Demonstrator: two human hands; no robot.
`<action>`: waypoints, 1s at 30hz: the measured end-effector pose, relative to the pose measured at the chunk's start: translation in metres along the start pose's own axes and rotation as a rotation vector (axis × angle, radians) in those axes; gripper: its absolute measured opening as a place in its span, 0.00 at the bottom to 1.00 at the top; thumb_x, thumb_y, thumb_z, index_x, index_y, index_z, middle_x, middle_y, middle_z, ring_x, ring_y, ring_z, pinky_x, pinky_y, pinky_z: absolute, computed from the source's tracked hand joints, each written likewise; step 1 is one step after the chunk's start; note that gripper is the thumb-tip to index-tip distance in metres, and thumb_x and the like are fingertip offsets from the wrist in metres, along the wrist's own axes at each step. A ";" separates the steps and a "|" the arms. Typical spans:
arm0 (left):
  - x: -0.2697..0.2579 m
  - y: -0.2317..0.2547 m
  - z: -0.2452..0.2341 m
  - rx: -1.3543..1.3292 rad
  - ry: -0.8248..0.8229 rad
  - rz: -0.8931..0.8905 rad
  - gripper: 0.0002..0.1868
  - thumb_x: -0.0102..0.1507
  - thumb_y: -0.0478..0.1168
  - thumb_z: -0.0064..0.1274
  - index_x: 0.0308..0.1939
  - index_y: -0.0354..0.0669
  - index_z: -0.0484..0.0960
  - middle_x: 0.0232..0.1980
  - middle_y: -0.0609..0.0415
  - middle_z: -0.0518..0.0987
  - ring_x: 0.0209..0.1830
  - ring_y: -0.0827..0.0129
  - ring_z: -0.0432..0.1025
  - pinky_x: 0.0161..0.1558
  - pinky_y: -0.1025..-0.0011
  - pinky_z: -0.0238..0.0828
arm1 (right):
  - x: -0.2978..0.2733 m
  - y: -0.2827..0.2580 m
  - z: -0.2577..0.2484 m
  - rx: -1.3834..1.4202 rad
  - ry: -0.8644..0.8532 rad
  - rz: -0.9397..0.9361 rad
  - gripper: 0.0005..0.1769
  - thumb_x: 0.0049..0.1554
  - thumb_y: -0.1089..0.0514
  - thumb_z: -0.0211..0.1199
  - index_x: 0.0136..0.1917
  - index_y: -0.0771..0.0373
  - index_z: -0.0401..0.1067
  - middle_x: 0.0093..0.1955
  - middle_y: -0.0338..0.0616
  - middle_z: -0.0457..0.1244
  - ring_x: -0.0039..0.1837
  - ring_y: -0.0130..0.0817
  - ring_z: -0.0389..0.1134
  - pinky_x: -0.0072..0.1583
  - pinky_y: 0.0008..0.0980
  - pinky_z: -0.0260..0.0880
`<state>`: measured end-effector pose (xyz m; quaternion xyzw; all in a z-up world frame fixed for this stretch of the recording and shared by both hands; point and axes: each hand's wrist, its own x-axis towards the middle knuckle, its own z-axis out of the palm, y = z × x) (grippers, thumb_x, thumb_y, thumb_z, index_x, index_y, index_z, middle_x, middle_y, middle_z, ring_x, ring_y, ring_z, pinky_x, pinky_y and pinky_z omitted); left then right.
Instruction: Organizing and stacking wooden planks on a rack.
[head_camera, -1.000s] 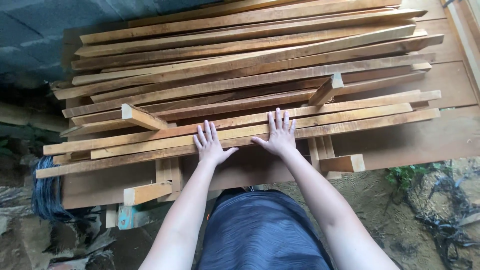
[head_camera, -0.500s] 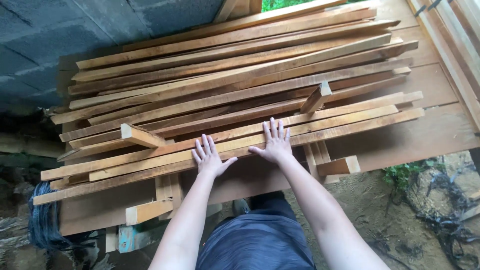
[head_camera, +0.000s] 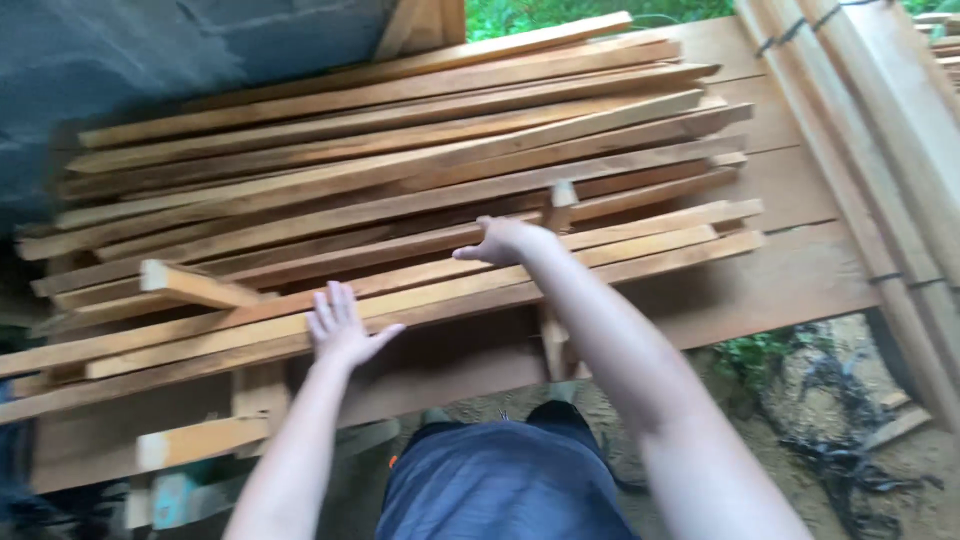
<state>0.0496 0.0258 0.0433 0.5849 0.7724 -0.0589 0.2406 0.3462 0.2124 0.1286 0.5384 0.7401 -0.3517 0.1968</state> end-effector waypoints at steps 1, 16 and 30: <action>-0.002 0.003 0.000 -0.003 0.000 0.005 0.69 0.56 0.80 0.50 0.82 0.41 0.36 0.86 0.44 0.30 0.84 0.39 0.26 0.79 0.39 0.25 | -0.003 0.028 0.000 -0.002 0.002 0.005 0.62 0.50 0.14 0.53 0.82 0.57 0.50 0.80 0.57 0.54 0.80 0.51 0.55 0.77 0.53 0.54; 0.005 0.302 0.069 -0.014 -0.006 -0.016 0.71 0.51 0.71 0.64 0.83 0.44 0.37 0.86 0.41 0.31 0.83 0.35 0.24 0.75 0.33 0.23 | -0.083 0.304 0.054 -0.118 0.295 0.073 0.52 0.58 0.25 0.56 0.85 0.49 0.46 0.87 0.45 0.40 0.86 0.53 0.36 0.78 0.66 0.42; 0.020 0.291 0.077 -0.016 -0.091 -0.035 0.70 0.54 0.64 0.65 0.83 0.45 0.32 0.85 0.40 0.25 0.82 0.33 0.18 0.74 0.31 0.17 | -0.065 0.300 0.072 0.014 0.308 0.144 0.56 0.58 0.17 0.46 0.86 0.47 0.37 0.89 0.40 0.30 0.87 0.52 0.24 0.81 0.65 0.25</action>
